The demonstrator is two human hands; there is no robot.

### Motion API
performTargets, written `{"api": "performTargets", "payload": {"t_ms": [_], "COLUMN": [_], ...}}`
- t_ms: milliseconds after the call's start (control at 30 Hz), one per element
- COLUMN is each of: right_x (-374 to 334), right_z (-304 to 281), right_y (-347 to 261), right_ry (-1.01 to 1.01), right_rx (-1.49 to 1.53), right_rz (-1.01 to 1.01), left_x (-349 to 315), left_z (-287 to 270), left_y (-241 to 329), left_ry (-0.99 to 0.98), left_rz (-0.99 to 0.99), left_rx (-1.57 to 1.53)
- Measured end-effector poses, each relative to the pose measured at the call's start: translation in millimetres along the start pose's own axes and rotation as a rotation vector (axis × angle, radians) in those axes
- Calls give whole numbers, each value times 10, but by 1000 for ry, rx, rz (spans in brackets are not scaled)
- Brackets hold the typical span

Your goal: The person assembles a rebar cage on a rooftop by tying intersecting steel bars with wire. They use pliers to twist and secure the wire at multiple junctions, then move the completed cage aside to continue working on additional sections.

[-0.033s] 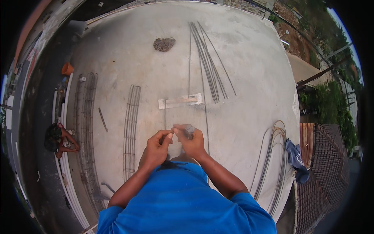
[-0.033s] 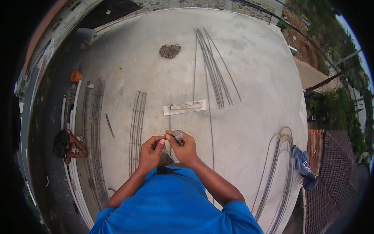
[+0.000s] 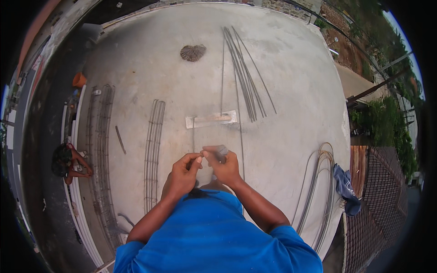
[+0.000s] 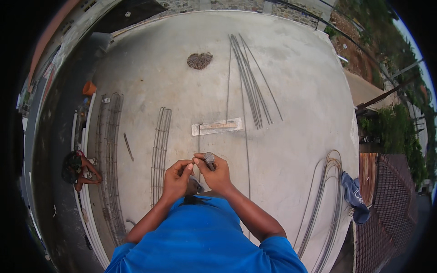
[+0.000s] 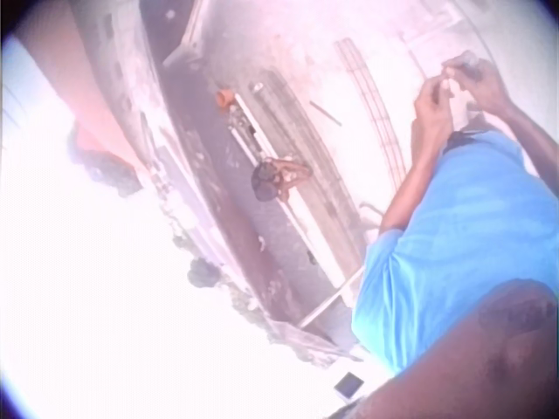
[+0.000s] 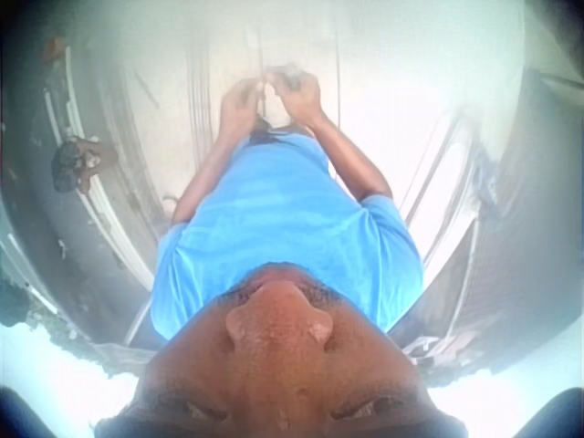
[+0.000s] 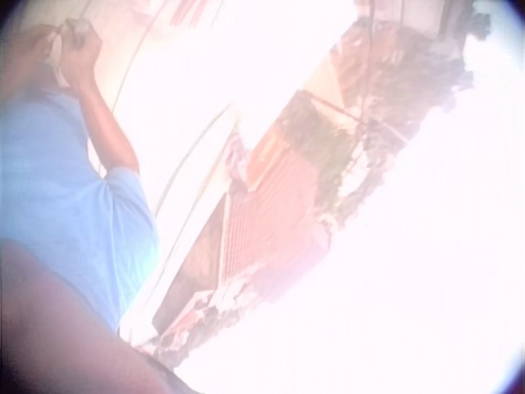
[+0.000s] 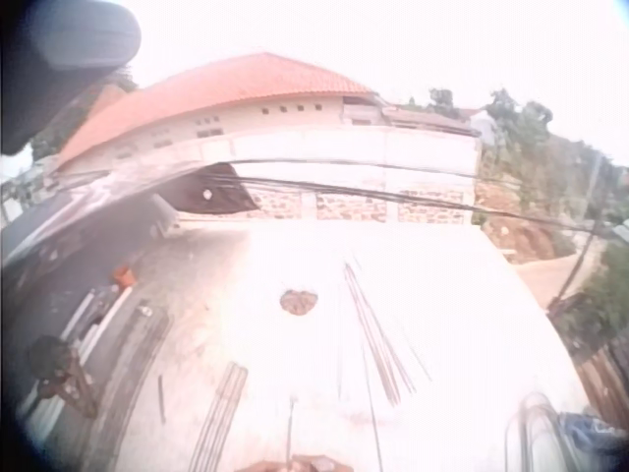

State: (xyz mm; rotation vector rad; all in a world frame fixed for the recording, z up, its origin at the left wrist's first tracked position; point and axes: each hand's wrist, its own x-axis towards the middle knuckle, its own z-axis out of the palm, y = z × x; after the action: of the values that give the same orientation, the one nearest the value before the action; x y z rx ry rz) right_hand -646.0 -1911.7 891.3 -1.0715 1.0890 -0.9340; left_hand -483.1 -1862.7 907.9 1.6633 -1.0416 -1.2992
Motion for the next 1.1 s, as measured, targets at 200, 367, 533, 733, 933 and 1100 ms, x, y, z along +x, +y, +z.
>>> {"api": "performTargets", "payload": {"t_ms": [200,367,533,733,933,1100], "right_x": [475,971,1492,2248,2832,3457], "right_z": [331,885,1755,2887,3836,4317], "right_y": [-53,-29,24,-70,-9,131], "right_ry": [-152,-277,-169,-196,-344,-411], "right_rx": [-17,-251,-356,-375,-386,-420], "right_rz": [106,150,14,34,83,124], "left_x": [323,753,1211,1600,1806,1940], "left_z": [-493,-1260,-2194,-3380,-4068,-4540], "left_y": [-118,-328,-403,-686,-818,-1094], "left_ry": [-13,-135,-191,162,470,549], "left_rz": [59,-84,90,440,337,85], "left_rx": [-108,-63,-30,427,470,389]}}
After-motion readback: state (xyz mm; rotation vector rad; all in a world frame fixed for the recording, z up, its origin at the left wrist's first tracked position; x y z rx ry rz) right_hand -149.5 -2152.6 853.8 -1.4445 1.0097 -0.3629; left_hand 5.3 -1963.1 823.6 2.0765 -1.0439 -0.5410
